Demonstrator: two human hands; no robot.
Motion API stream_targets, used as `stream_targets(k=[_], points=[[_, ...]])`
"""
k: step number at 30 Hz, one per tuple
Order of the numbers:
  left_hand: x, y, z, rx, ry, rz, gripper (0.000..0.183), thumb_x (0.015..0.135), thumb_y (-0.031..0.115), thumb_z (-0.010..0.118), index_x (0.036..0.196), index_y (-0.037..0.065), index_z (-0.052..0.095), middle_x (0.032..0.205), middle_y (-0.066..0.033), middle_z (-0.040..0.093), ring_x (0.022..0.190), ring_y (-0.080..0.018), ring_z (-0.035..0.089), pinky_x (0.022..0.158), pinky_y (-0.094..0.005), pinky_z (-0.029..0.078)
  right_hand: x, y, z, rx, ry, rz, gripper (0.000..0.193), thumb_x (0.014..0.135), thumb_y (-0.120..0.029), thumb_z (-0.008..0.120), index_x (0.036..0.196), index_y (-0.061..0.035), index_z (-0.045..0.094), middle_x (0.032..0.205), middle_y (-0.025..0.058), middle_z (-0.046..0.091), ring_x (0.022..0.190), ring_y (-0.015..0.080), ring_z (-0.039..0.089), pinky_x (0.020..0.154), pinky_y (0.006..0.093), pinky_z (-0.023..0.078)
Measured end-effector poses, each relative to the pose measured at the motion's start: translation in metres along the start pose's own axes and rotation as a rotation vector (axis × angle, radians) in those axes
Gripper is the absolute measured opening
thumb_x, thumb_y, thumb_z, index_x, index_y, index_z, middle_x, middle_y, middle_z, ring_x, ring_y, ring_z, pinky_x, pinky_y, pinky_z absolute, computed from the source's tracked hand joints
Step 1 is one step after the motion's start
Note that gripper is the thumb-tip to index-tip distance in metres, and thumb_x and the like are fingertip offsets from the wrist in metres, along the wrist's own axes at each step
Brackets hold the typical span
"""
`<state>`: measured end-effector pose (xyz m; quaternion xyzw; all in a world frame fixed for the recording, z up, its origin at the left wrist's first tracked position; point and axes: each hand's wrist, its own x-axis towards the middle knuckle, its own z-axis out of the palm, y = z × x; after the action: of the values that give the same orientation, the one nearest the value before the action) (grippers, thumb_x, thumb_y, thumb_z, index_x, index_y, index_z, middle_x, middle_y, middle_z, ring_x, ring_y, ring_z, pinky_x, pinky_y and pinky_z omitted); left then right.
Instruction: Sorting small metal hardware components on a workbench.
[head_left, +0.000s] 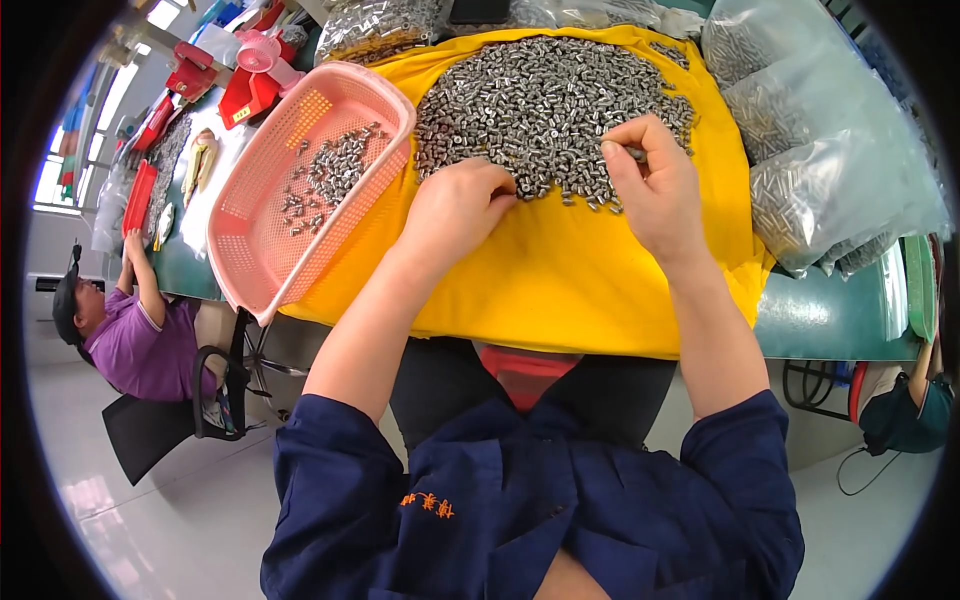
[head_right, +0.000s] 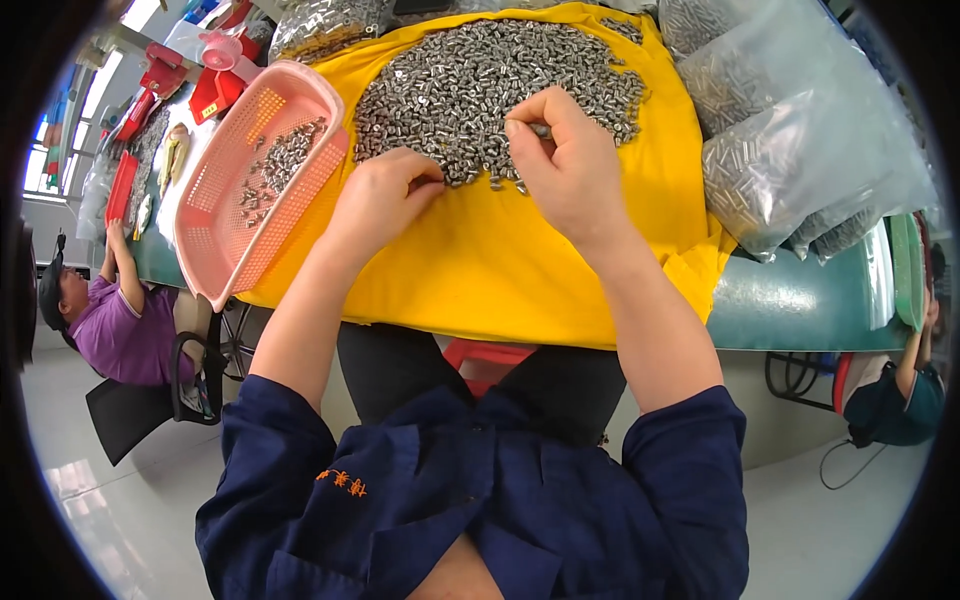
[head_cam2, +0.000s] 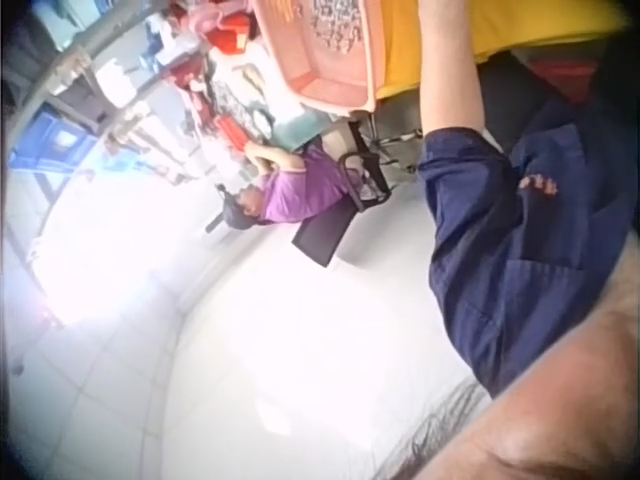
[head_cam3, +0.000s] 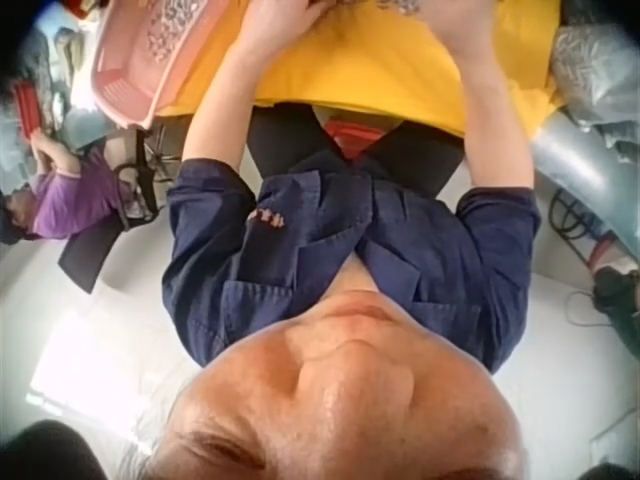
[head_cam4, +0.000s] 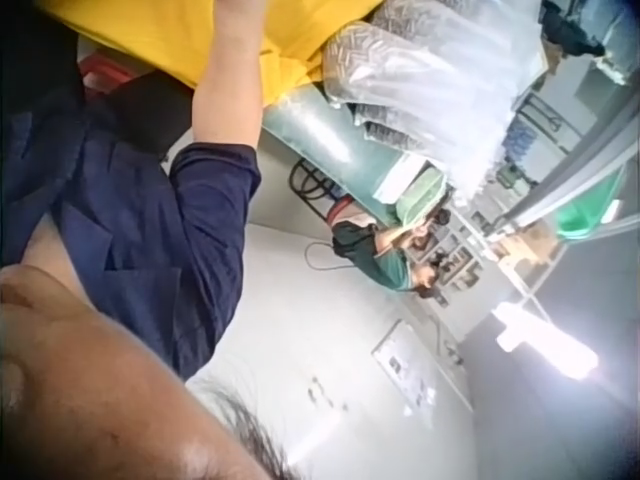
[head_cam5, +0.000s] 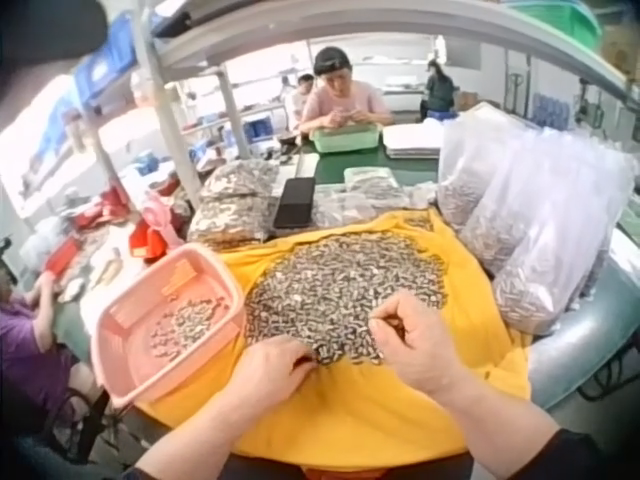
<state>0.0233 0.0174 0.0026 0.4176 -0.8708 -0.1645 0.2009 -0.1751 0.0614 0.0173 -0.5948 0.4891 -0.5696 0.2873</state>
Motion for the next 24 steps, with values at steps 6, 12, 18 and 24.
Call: stream_targets(k=[6,12,18,24], points=[[0.005,0.005,-0.006,0.027,-0.149,-0.022,0.011,0.07,0.013,0.059,0.078,0.005,0.063,0.075,-0.0114,0.059,0.073,-0.0283,0.058,0.066,-0.038,0.047,0.001,0.002,-0.001,-0.086,0.003,-0.03,0.005,0.081,-0.007,0.054,0.082,-0.0027,0.052,0.059,-0.0012,0.05,0.049,0.0029,0.041,0.044,0.0194,0.034],[0.008,0.015,-0.012,-0.157,-0.133,-0.068,0.01,0.074,0.006,0.059,0.082,0.002,0.061,0.08,-0.0114,0.061,0.07,-0.0203,0.061,0.065,-0.0284,0.048,-0.001,0.002,-0.001,-0.028,-0.062,0.033,0.006,0.079,-0.007,0.054,0.082,-0.0021,0.052,0.064,0.0008,0.053,0.052,0.0036,0.044,0.048,0.0199,0.037],[0.024,0.027,0.009,-1.184,-0.026,-0.195,0.015,0.077,0.001,0.061,0.091,-0.001,0.06,0.081,-0.0039,0.062,0.074,-0.0087,0.058,0.065,-0.0201,0.047,0.0,-0.003,-0.003,-0.011,-0.117,0.099,0.005,0.078,-0.006,0.053,0.08,-0.0021,0.051,0.065,-0.0002,0.052,0.055,0.004,0.044,0.049,0.0204,0.038],[0.026,0.023,0.014,-1.329,-0.014,-0.264,0.015,0.077,-0.001,0.061,0.091,-0.003,0.061,0.083,-0.0059,0.063,0.074,-0.0099,0.059,0.067,-0.0206,0.048,0.0,-0.003,-0.003,-0.062,-0.137,0.081,0.004,0.078,-0.006,0.053,0.079,-0.0027,0.051,0.064,0.0003,0.051,0.055,0.0052,0.044,0.05,0.0209,0.038]])
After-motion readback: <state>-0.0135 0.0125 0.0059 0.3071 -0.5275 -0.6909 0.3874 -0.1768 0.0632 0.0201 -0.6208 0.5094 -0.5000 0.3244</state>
